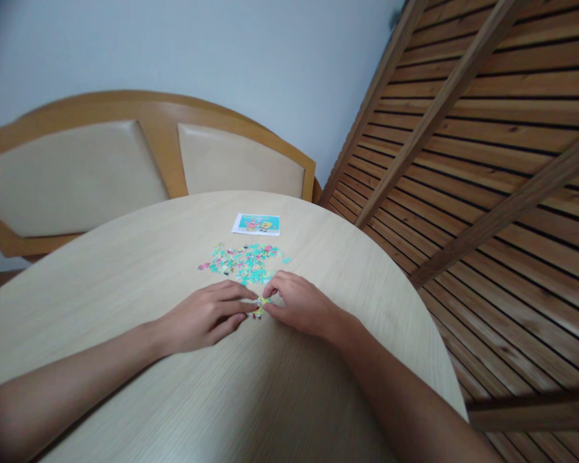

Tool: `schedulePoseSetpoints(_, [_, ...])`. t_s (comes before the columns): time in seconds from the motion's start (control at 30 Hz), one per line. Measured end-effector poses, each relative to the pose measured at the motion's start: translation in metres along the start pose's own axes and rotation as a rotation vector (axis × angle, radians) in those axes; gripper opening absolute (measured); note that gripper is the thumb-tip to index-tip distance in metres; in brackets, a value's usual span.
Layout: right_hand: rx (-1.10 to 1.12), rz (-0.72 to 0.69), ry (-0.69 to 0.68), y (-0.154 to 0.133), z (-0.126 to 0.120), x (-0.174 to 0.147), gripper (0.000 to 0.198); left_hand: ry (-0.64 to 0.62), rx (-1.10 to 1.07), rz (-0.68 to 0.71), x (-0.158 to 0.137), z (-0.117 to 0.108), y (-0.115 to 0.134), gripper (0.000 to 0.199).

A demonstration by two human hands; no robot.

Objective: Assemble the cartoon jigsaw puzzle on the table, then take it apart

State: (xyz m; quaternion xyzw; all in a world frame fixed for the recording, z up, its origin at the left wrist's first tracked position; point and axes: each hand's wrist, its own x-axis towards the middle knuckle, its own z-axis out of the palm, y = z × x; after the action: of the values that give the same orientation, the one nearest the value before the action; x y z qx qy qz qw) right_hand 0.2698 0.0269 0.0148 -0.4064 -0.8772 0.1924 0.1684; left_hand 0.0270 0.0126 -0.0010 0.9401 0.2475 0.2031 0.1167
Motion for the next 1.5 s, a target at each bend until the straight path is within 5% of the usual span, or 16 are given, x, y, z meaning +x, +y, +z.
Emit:
schedulePoseSetpoints(0.67, [-0.028, -0.071, 0.003, 0.003, -0.001, 0.002, 0.006, 0.001, 0.008, -0.001, 0.0, 0.001, 0.0, 0.031])
schedulePoseSetpoints(0.9, [-0.062, -0.088, 0.23, 0.018, 0.006, 0.008, 0.011, -0.002, 0.008, -0.01, 0.0, 0.003, -0.001, 0.029])
schedulePoseSetpoints(1.03, [-0.083, -0.094, 0.223, 0.026, 0.014, 0.011, 0.029, 0.011, 0.002, -0.013, 0.001, 0.002, 0.0, 0.028])
schedulePoseSetpoints(1.27, [-0.145, 0.006, 0.073, 0.027, 0.021, 0.012, 0.058, 0.003, 0.012, -0.012, 0.001, 0.002, 0.001, 0.026])
schedulePoseSetpoints(1.5, [-0.255, 0.134, 0.173, 0.033, 0.014, 0.011, 0.047, 0.001, -0.001, -0.019, 0.0, 0.001, 0.0, 0.026])
